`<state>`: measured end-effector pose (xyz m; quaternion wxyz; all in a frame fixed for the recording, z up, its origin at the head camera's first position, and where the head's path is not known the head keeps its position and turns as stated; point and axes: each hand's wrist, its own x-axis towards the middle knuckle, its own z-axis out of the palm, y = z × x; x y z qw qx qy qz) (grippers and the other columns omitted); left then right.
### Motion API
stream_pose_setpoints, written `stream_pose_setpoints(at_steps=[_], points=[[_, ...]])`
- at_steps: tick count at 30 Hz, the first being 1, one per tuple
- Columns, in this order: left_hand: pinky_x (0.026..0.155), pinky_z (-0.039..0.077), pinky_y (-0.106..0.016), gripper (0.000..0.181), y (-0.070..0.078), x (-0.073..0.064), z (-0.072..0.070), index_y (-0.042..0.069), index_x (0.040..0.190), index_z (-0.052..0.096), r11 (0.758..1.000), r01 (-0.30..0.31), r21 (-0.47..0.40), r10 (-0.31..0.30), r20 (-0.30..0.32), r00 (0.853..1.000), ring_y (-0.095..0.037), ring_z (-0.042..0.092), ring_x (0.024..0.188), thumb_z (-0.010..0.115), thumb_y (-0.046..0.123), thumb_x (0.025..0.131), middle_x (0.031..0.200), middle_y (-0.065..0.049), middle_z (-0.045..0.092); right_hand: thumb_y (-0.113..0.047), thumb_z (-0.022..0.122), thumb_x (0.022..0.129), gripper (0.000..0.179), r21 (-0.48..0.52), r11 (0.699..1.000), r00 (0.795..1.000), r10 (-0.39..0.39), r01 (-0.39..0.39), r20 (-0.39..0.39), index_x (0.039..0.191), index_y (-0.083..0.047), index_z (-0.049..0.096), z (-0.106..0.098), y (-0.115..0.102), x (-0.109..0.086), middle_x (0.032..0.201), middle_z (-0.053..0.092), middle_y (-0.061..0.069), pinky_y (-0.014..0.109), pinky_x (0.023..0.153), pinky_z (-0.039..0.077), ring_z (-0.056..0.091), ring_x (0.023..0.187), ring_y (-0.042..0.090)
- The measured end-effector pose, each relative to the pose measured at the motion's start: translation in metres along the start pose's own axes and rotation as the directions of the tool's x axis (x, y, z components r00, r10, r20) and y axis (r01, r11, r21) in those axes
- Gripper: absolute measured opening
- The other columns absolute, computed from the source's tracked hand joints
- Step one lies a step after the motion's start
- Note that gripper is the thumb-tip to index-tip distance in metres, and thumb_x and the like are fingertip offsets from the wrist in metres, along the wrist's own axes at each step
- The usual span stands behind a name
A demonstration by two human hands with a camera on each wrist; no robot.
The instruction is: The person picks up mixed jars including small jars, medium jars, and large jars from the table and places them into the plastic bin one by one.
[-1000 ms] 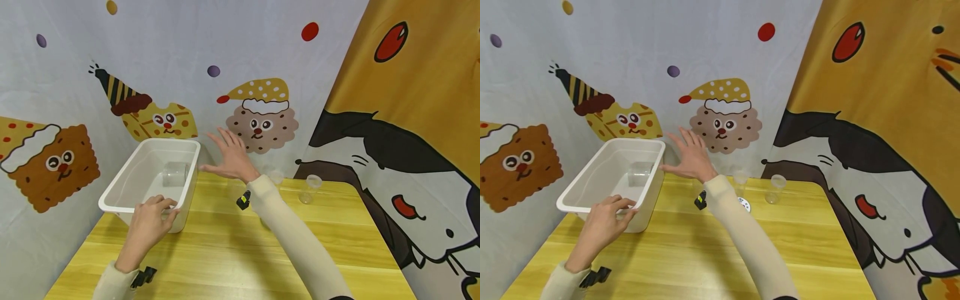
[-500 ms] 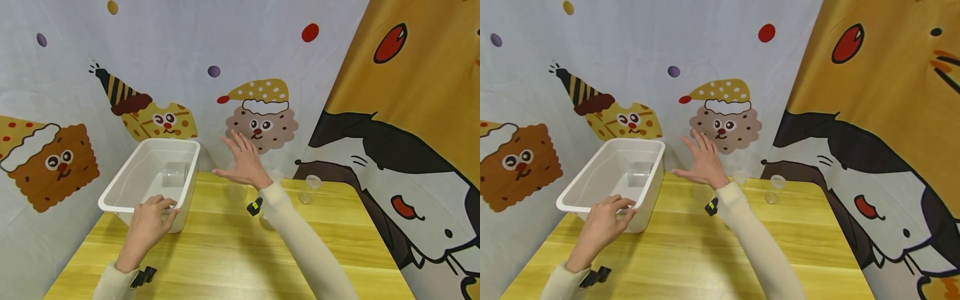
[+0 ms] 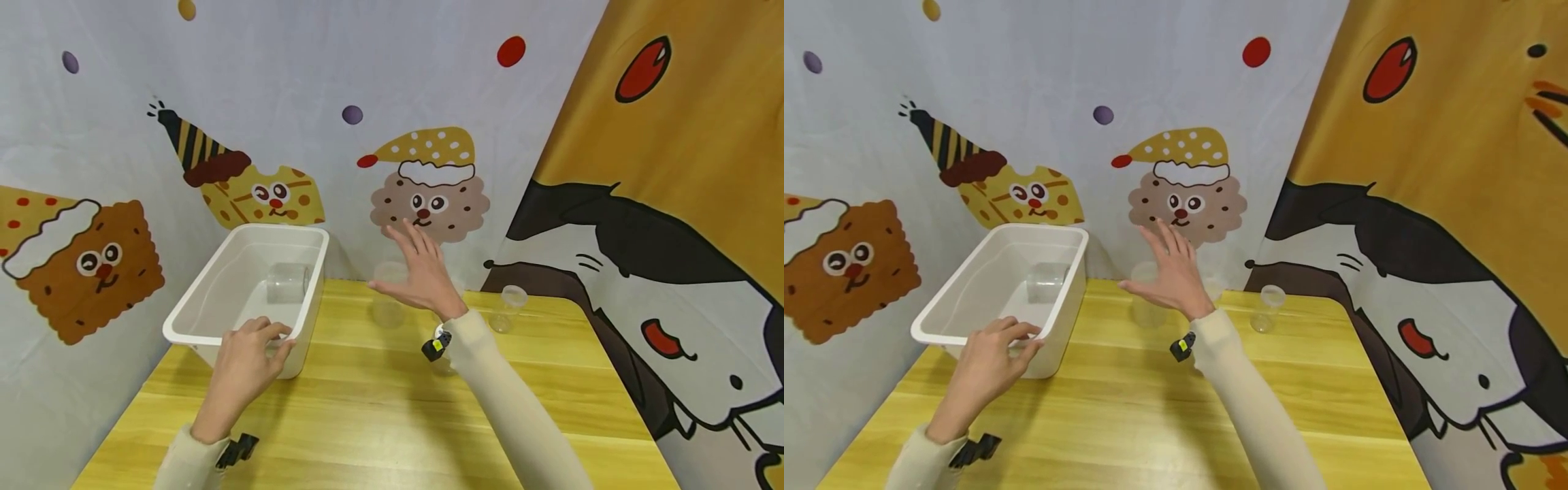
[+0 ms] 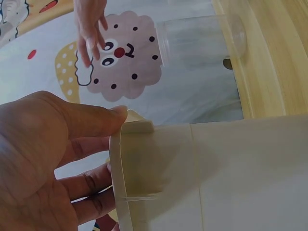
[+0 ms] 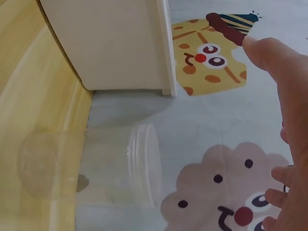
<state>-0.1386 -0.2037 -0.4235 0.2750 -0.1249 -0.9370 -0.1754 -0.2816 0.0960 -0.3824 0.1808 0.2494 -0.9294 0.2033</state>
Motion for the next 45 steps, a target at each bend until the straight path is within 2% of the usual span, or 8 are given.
stream_pose_setpoints(at_steps=[9, 16, 25, 32, 39, 45], points=[[0.060, 0.039, -0.041, 0.016, 0.001, 0.001, 0.000, 0.015, 0.087, 0.073, 1.000, 0.002, -0.001, -0.002, 0.000, 1.000, -0.018, 0.056, 0.067, 0.079, 0.023, 0.074, 0.078, 0.001, 0.064, -0.077, 0.060, 0.067, 0.100, 0.018, 0.998, 0.998, 0.053, -0.052, -0.025, 0.147, -0.045, 0.009, -0.005, 0.017, -0.017, 0.157, 0.000, -0.012, 0.060, 0.108, 0.014, 0.011, 0.144, 0.027], [0.061, 0.039, -0.042, 0.016, 0.001, 0.001, 0.000, 0.015, 0.087, 0.073, 1.000, 0.005, -0.001, -0.005, 0.000, 1.000, -0.019, 0.057, 0.068, 0.079, 0.023, 0.074, 0.077, 0.001, 0.064, -0.074, 0.062, 0.068, 0.101, 0.040, 0.998, 0.997, 0.057, -0.055, -0.045, 0.148, -0.041, 0.010, -0.007, 0.029, -0.029, 0.158, 0.009, 0.000, 0.061, 0.108, 0.013, 0.013, 0.143, 0.029], [0.061, 0.040, -0.044, 0.016, 0.002, 0.000, 0.001, 0.015, 0.087, 0.073, 1.000, 0.015, 0.000, -0.015, 0.007, 1.000, -0.020, 0.058, 0.070, 0.078, 0.024, 0.075, 0.078, 0.002, 0.064, -0.073, 0.063, 0.068, 0.100, 0.120, 0.982, 0.988, 0.152, -0.147, -0.033, 0.147, -0.045, 0.009, -0.008, 0.045, -0.048, 0.158, 0.005, -0.009, 0.062, 0.107, 0.015, 0.010, 0.145, 0.023], [0.061, 0.039, -0.042, 0.016, 0.002, 0.000, 0.000, 0.015, 0.087, 0.073, 1.000, 0.012, -0.004, -0.012, 0.005, 1.000, -0.020, 0.058, 0.070, 0.078, 0.024, 0.075, 0.078, 0.001, 0.065, -0.071, 0.065, 0.068, 0.099, 0.204, 0.946, 0.966, 0.257, -0.252, -0.002, 0.146, -0.047, 0.009, -0.007, 0.058, -0.070, 0.155, 0.001, -0.020, 0.066, 0.105, 0.013, 0.010, 0.145, 0.021], [0.060, 0.040, -0.042, 0.016, 0.001, 0.000, 0.000, 0.014, 0.086, 0.073, 1.000, 0.011, 0.000, -0.011, 0.000, 1.000, -0.020, 0.058, 0.069, 0.078, 0.024, 0.075, 0.077, 0.001, 0.064, -0.067, 0.066, 0.070, 0.098, 0.292, 0.898, 0.943, 0.330, -0.329, 0.047, 0.145, -0.049, 0.006, -0.003, 0.069, -0.092, 0.157, 0.005, -0.014, 0.065, 0.104, 0.021, 0.010, 0.145, 0.025], [0.060, 0.039, -0.042, 0.015, 0.001, -0.001, 0.001, 0.015, 0.086, 0.073, 1.000, 0.018, -0.002, -0.018, 0.002, 1.000, -0.019, 0.058, 0.069, 0.078, 0.024, 0.075, 0.077, 0.002, 0.064, -0.065, 0.067, 0.072, 0.097, 0.357, 0.846, 0.916, 0.391, -0.396, 0.087, 0.146, -0.048, 0.006, 0.002, 0.078, -0.110, 0.156, 0.007, -0.012, 0.065, 0.104, 0.023, 0.015, 0.143, 0.029]])
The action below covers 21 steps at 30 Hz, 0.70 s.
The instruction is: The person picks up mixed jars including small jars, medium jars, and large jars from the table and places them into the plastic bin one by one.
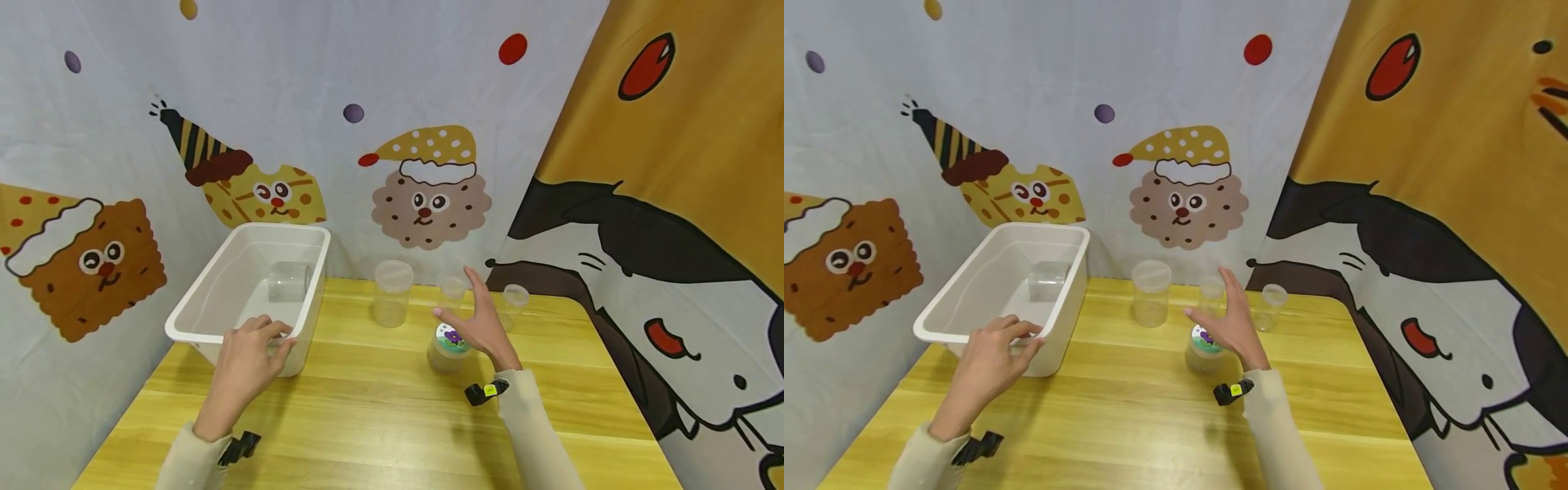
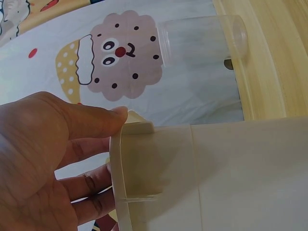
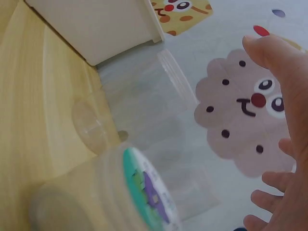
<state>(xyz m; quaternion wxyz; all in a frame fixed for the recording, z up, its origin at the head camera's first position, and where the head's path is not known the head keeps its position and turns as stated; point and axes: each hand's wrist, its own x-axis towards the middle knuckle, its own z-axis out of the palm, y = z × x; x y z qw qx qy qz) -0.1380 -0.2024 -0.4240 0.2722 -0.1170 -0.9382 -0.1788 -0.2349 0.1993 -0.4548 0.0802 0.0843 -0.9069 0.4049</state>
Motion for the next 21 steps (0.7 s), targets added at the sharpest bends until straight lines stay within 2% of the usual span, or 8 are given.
stream_pose_setpoints(at_steps=[5, 12, 16, 21], points=[[0.061, 0.039, -0.042, 0.015, 0.000, 0.000, 0.000, 0.014, 0.086, 0.073, 1.000, 0.003, -0.005, -0.003, 0.001, 1.000, -0.019, 0.057, 0.069, 0.078, 0.023, 0.075, 0.077, 0.002, 0.064, -0.064, 0.067, 0.073, 0.095, 0.052, 0.996, 0.997, 0.078, -0.079, 0.023, 0.144, -0.051, 0.004, 0.002, 0.013, -0.011, 0.157, 0.010, -0.006, 0.068, 0.102, 0.022, 0.018, 0.142, 0.031], [0.062, 0.040, -0.043, 0.015, 0.000, -0.001, 0.001, 0.015, 0.086, 0.073, 1.000, 0.008, -0.005, -0.008, -0.001, 1.000, -0.020, 0.058, 0.069, 0.078, 0.023, 0.075, 0.077, 0.001, 0.065, -0.055, 0.069, 0.077, 0.096, 0.130, 0.987, 0.995, 0.091, -0.096, 0.040, 0.148, -0.040, 0.006, 0.009, 0.032, -0.023, 0.157, 0.015, 0.001, 0.056, 0.108, 0.024, 0.024, 0.140, 0.031], [0.062, 0.040, -0.043, 0.015, -0.001, -0.001, 0.002, 0.015, 0.086, 0.073, 1.000, 0.008, -0.005, -0.008, -0.002, 1.000, -0.020, 0.058, 0.070, 0.078, 0.024, 0.075, 0.078, 0.002, 0.064, -0.057, 0.071, 0.074, 0.100, 0.173, 0.973, 0.988, 0.146, -0.154, 0.056, 0.150, -0.036, 0.009, 0.017, 0.043, -0.032, 0.155, 0.020, 0.003, 0.055, 0.108, 0.025, 0.026, 0.139, 0.032], [0.060, 0.039, -0.042, 0.016, -0.002, -0.002, 0.002, 0.015, 0.087, 0.073, 1.000, -0.010, -0.002, 0.010, -0.013, 1.000, -0.019, 0.056, 0.068, 0.078, 0.023, 0.075, 0.078, 0.001, 0.064, -0.054, 0.076, 0.070, 0.103, 0.229, 0.949, 0.975, 0.198, -0.216, 0.100, 0.149, -0.037, 0.011, 0.027, 0.054, -0.040, 0.154, 0.023, 0.004, 0.057, 0.106, 0.027, 0.027, 0.138, 0.034]])
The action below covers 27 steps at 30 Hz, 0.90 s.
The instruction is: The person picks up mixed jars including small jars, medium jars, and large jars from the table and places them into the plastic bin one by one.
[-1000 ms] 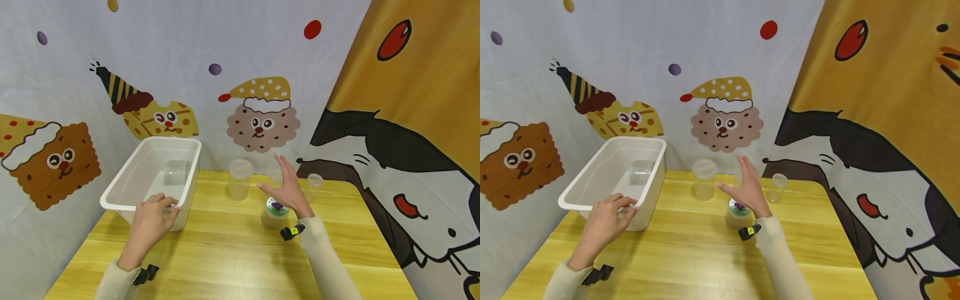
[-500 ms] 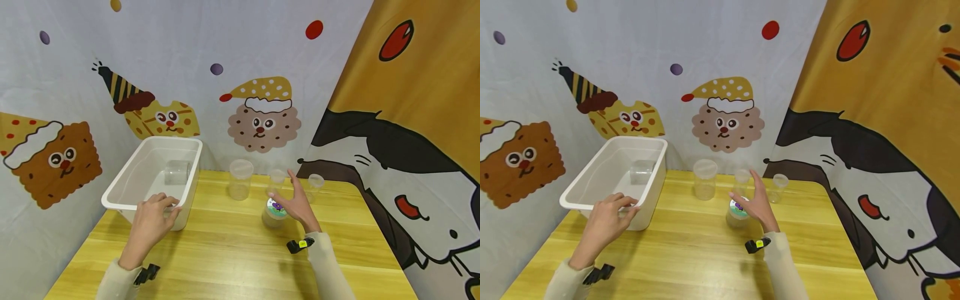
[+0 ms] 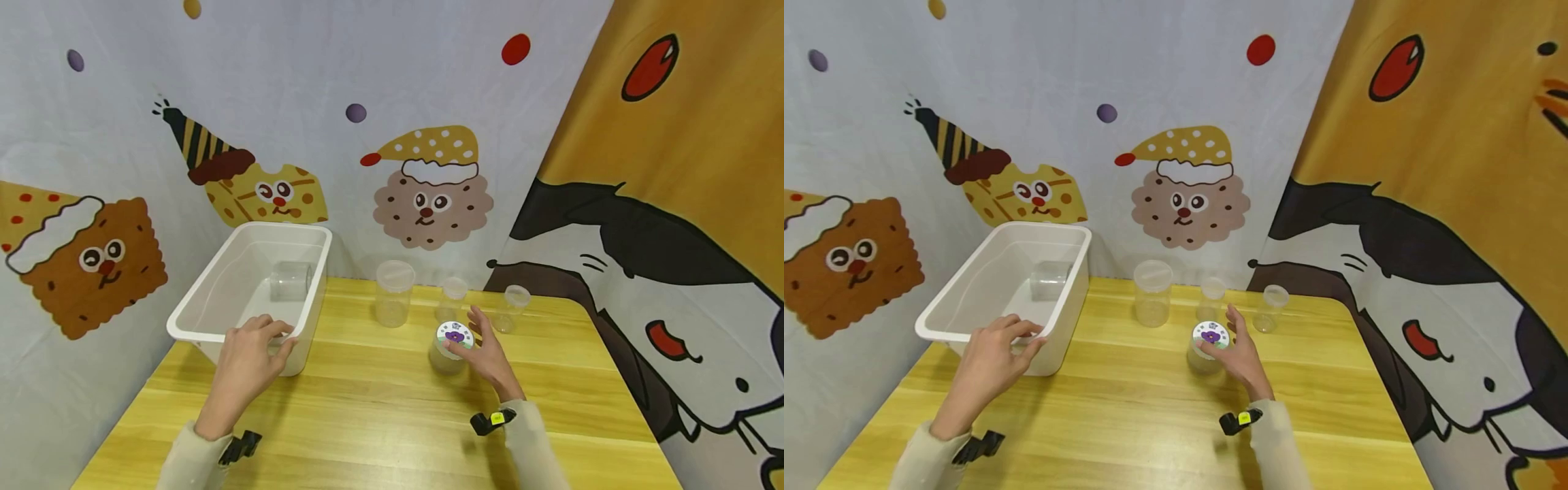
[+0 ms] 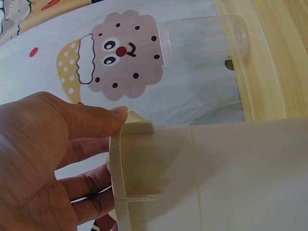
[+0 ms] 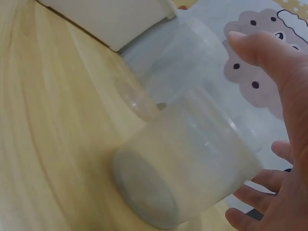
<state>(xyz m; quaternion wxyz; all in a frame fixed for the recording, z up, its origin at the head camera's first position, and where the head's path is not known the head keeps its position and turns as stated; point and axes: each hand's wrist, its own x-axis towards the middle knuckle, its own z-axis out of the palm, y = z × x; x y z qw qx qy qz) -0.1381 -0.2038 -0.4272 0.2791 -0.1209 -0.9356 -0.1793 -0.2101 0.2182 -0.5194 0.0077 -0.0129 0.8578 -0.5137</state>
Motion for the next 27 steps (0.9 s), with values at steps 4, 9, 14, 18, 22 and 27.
stream_pose_setpoints(at_steps=[4, 9, 14, 18, 22, 27], points=[[0.059, 0.039, -0.040, 0.016, -0.001, 0.000, 0.000, 0.014, 0.087, 0.073, 1.000, -0.014, -0.005, 0.014, -0.006, 1.000, -0.018, 0.056, 0.066, 0.078, 0.023, 0.075, 0.078, 0.001, 0.064, -0.047, 0.080, 0.069, 0.104, 0.041, 0.999, 1.000, 0.000, 0.000, 0.011, 0.148, -0.036, 0.014, 0.005, 0.009, -0.001, 0.152, 0.025, 0.004, 0.055, 0.106, 0.029, 0.031, 0.135, 0.033], [0.058, 0.039, -0.039, 0.016, -0.001, -0.001, 0.001, 0.014, 0.087, 0.073, 1.000, -0.015, -0.004, 0.015, -0.005, 1.000, -0.018, 0.056, 0.066, 0.078, 0.023, 0.075, 0.077, 0.001, 0.064, -0.041, 0.083, 0.067, 0.104, 0.078, 0.997, 0.999, -0.013, 0.011, 0.029, 0.148, -0.030, 0.018, 0.009, 0.020, -0.001, 0.149, 0.031, 0.003, 0.051, 0.106, 0.030, 0.038, 0.130, 0.029], [0.058, 0.039, -0.039, 0.015, -0.001, -0.001, 0.001, 0.014, 0.086, 0.073, 1.000, -0.019, -0.006, 0.019, -0.013, 1.000, -0.017, 0.055, 0.065, 0.078, 0.023, 0.074, 0.076, 0.001, 0.063, -0.032, 0.085, 0.066, 0.103, 0.114, 0.993, 0.999, -0.028, 0.023, 0.041, 0.147, -0.029, 0.021, 0.012, 0.027, -0.002, 0.143, 0.037, 0.003, 0.049, 0.106, 0.031, 0.044, 0.125, 0.027], [0.059, 0.039, -0.040, 0.015, 0.000, -0.001, 0.000, 0.015, 0.086, 0.073, 1.000, -0.012, -0.008, 0.012, -0.012, 1.000, -0.017, 0.055, 0.065, 0.078, 0.023, 0.075, 0.077, 0.001, 0.063, -0.026, 0.086, 0.066, 0.104, 0.131, 0.991, 0.998, -0.040, 0.033, 0.047, 0.147, -0.028, 0.022, 0.014, 0.033, -0.001, 0.143, 0.036, 0.005, 0.047, 0.103, 0.034, 0.042, 0.127, 0.029], [0.061, 0.039, -0.041, 0.015, 0.001, -0.001, 0.000, 0.015, 0.086, 0.073, 1.000, -0.002, -0.006, 0.002, -0.006, 1.000, -0.018, 0.055, 0.066, 0.078, 0.023, 0.075, 0.077, 0.002, 0.063, -0.023, 0.086, 0.066, 0.105, 0.155, 0.987, 0.998, -0.044, 0.035, 0.052, 0.148, -0.022, 0.022, 0.016, 0.036, -0.001, 0.143, 0.035, 0.007, 0.050, 0.106, 0.031, 0.040, 0.130, 0.031], [0.060, 0.039, -0.041, 0.015, 0.001, -0.001, 0.000, 0.015, 0.086, 0.073, 1.000, -0.001, -0.006, 0.001, -0.009, 1.000, -0.018, 0.055, 0.066, 0.078, 0.023, 0.075, 0.077, 0.001, 0.063, -0.020, 0.086, 0.067, 0.100, 0.185, 0.982, 0.998, -0.035, 0.026, 0.047, 0.145, -0.018, 0.025, 0.017, 0.037, -0.003, 0.141, 0.037, 0.007, 0.054, 0.110, 0.022, 0.037, 0.132, 0.033]])
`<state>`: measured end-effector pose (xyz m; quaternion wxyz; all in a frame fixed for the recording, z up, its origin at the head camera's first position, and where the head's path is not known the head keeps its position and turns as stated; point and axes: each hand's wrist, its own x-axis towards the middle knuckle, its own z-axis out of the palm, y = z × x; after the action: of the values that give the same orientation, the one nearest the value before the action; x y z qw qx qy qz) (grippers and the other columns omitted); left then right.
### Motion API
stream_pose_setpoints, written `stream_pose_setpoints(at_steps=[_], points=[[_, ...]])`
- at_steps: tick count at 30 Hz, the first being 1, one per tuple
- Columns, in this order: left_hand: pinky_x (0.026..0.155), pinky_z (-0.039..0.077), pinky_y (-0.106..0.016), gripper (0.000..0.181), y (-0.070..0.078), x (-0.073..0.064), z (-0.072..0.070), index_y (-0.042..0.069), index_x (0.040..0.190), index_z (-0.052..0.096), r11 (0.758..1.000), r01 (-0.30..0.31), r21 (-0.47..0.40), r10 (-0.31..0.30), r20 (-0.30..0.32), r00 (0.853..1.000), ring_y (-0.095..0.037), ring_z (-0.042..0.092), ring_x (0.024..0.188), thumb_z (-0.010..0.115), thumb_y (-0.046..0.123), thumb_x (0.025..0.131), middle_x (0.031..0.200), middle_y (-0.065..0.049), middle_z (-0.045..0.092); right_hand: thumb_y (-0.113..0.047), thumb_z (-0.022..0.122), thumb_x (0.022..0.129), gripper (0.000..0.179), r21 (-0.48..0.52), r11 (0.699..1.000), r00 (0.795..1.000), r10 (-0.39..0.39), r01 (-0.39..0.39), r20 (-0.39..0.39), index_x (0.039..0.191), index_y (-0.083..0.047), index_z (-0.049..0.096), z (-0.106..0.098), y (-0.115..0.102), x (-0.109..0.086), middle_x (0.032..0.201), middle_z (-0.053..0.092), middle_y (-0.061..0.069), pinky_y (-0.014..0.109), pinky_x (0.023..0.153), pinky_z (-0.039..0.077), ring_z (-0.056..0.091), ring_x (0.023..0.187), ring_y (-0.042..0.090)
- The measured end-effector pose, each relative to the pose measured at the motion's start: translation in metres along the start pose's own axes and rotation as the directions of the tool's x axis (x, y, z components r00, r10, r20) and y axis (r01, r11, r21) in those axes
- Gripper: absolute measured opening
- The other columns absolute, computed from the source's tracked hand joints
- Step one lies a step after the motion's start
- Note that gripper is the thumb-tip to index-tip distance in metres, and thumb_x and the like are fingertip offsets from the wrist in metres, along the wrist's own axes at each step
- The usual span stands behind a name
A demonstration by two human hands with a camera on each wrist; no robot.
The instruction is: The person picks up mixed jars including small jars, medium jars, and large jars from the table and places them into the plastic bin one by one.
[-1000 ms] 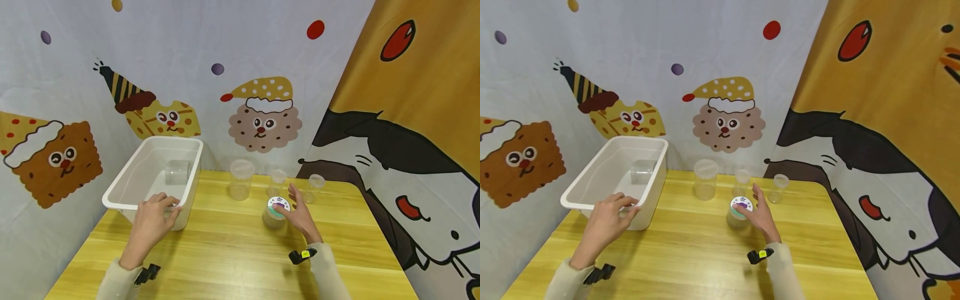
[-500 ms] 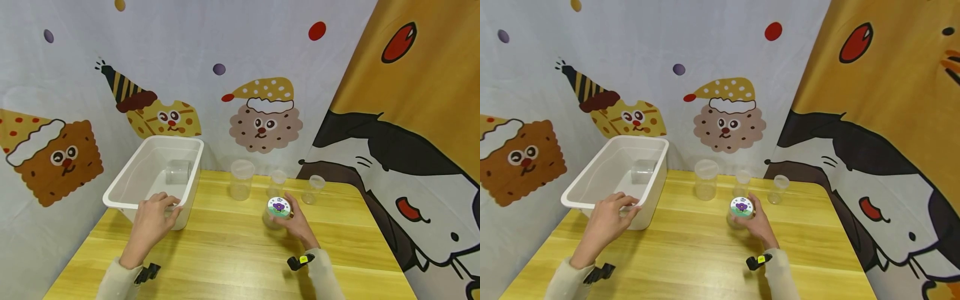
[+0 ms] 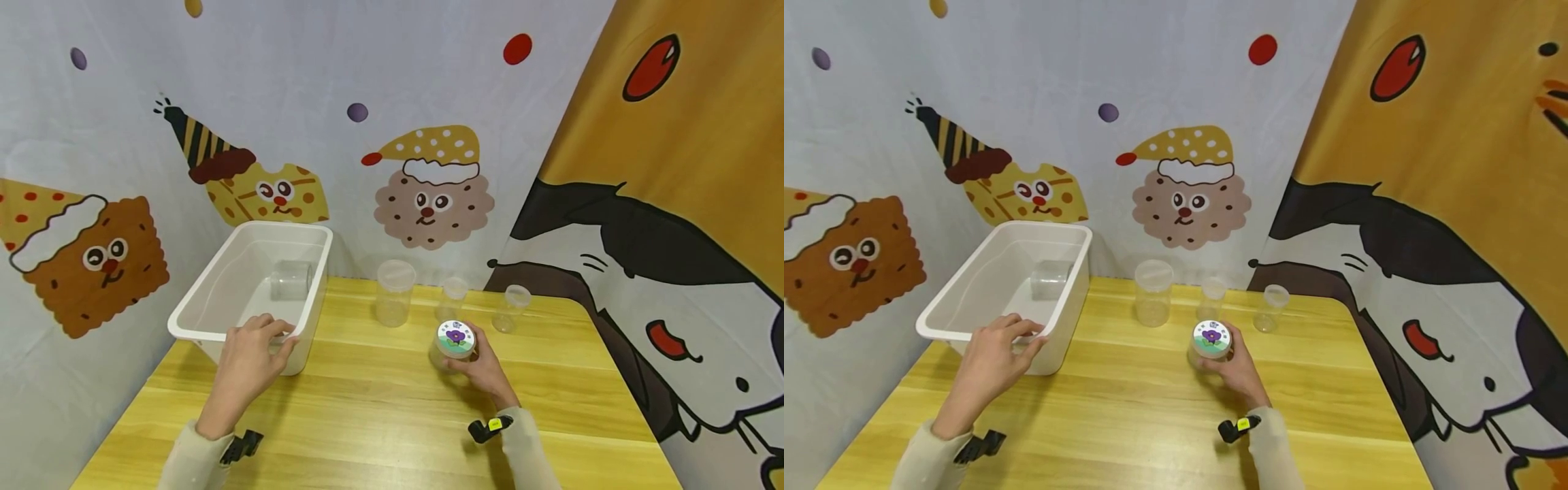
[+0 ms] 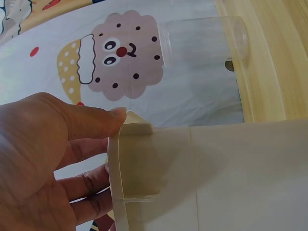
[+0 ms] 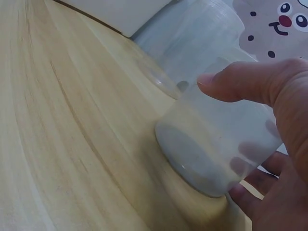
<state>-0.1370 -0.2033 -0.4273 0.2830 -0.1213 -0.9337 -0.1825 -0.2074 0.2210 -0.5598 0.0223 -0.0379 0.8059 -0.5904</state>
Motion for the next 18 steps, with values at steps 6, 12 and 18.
stream_pose_setpoints(at_steps=[6, 12, 18], points=[[0.062, 0.039, -0.042, 0.015, 0.0000, 0.0001, 0.0000, 0.014, 0.086, 0.073, 1.000, 0.005, -0.006, -0.005, 0.002, 1.000, -0.018, 0.055, 0.067, 0.078, 0.023, 0.075, 0.078, 0.001, 0.064, -0.019, 0.086, 0.066, 0.093, 0.019, 1.000, 0.999, 0.025, -0.024, -0.023, 0.141, -0.021, 0.031, 0.0011, 0.0011, 0.0001, 0.138, 0.042, 0.004, 0.051, 0.111, 0.023, 0.040, 0.130, 0.028], [0.062, 0.040, -0.043, 0.015, -0.0006, -0.0004, -0.0004, 0.014, 0.086, 0.073, 1.000, 0.001, -0.008, -0.001, 0.004, 1.000, -0.018, 0.055, 0.066, 0.078, 0.023, 0.075, 0.078, 0.001, 0.064, -0.011, 0.084, 0.068, 0.090, 0.062, 0.998, 1.000, 0.028, -0.027, -0.011, 0.140, -0.015, 0.032, 0.0003, -0.0050, -0.0016, 0.138, 0.042, 0.010, 0.053, 0.110, 0.022, 0.040, 0.130, 0.033], [0.060, 0.040, -0.040, 0.015, -0.0015, -0.0006, -0.0002, 0.014, 0.086, 0.073, 1.000, -0.012, -0.004, 0.012, -0.004, 1.000, -0.017, 0.055, 0.065, 0.078, 0.024, 0.075, 0.077, 0.001, 0.063, -0.023, 0.085, 0.067, 0.090, 0.014, 0.999, 0.999, 0.047, -0.047, -0.027, 0.140, -0.021, 0.032, 0.0024, -0.0016, -0.0016, 0.137, 0.043, 0.004, 0.050, 0.109, 0.028, 0.042, 0.128, 0.028]])
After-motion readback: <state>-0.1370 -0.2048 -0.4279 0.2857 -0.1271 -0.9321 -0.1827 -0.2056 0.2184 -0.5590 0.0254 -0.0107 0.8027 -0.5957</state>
